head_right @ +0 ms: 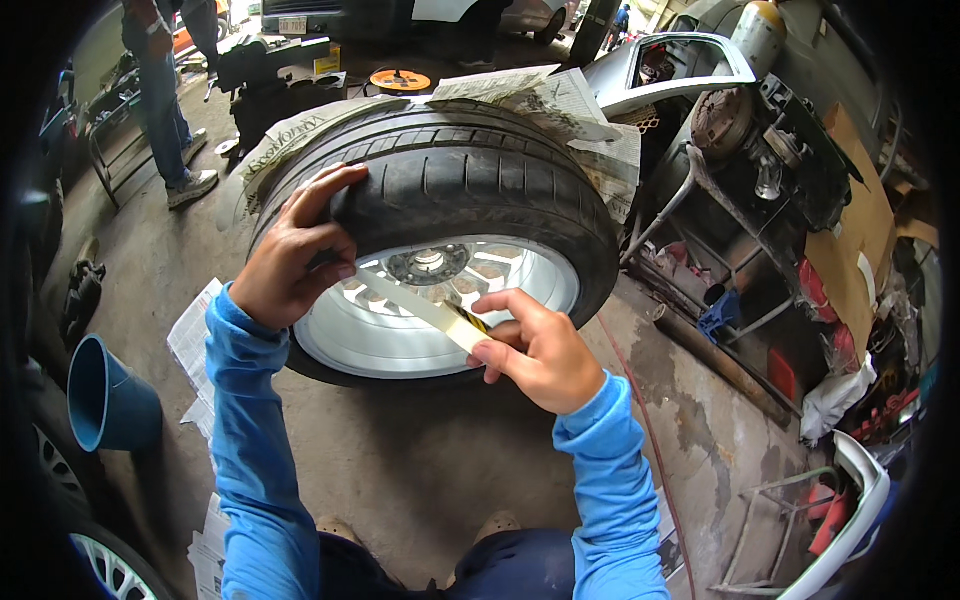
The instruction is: The person wraps newspaper around a white alloy wheel and secures it with masking tape. They then flip the wheel to cover the tire sidewall with newspaper and tape, preparing the wheel for painting.
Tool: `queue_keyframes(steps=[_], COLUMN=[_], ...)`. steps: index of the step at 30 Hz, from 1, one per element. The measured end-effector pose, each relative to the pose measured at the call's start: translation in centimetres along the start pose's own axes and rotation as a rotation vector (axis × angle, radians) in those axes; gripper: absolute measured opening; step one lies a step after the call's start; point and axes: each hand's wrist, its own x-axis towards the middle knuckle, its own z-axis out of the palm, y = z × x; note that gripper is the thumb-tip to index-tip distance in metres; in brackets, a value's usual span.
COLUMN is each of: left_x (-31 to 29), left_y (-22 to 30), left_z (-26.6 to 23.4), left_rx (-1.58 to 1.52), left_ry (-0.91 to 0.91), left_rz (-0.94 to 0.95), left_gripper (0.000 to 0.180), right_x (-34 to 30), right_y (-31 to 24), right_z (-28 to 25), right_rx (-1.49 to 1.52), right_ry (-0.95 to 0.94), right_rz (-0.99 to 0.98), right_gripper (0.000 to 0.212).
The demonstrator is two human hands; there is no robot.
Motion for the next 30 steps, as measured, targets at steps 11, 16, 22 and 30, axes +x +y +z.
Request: queue_keyframes(steps=[11,16,22,30], left_x=[0.0,0.2,0.3,0.3], left_y=[0.3,0.2,0.4,0.6], left_z=[0.3,0.4,0.9,1.0], left_rx=[0.108,0.099,0.189,0.186], left_ry=[-0.004,-0.018,-0.001,-0.016], left_rz=[-0.007,-0.016,-0.007,-0.030], left_gripper=[0.016,0.017,0.018,0.018], right_x=[0.6,-1.6,-1.4,-0.1], right_y=[3.3,4.7,6.5,9.0], right_z=[0.3,-0.9,-1.2,-0.4], right_rx=[-0.492,0.031,-0.277,-0.307], right_ry=[0.249,0.132,0.174,0.270], right_rz=[0.067,0.045,0.070,0.066], right_gripper=[0.019,0.018,0.025,0.016])
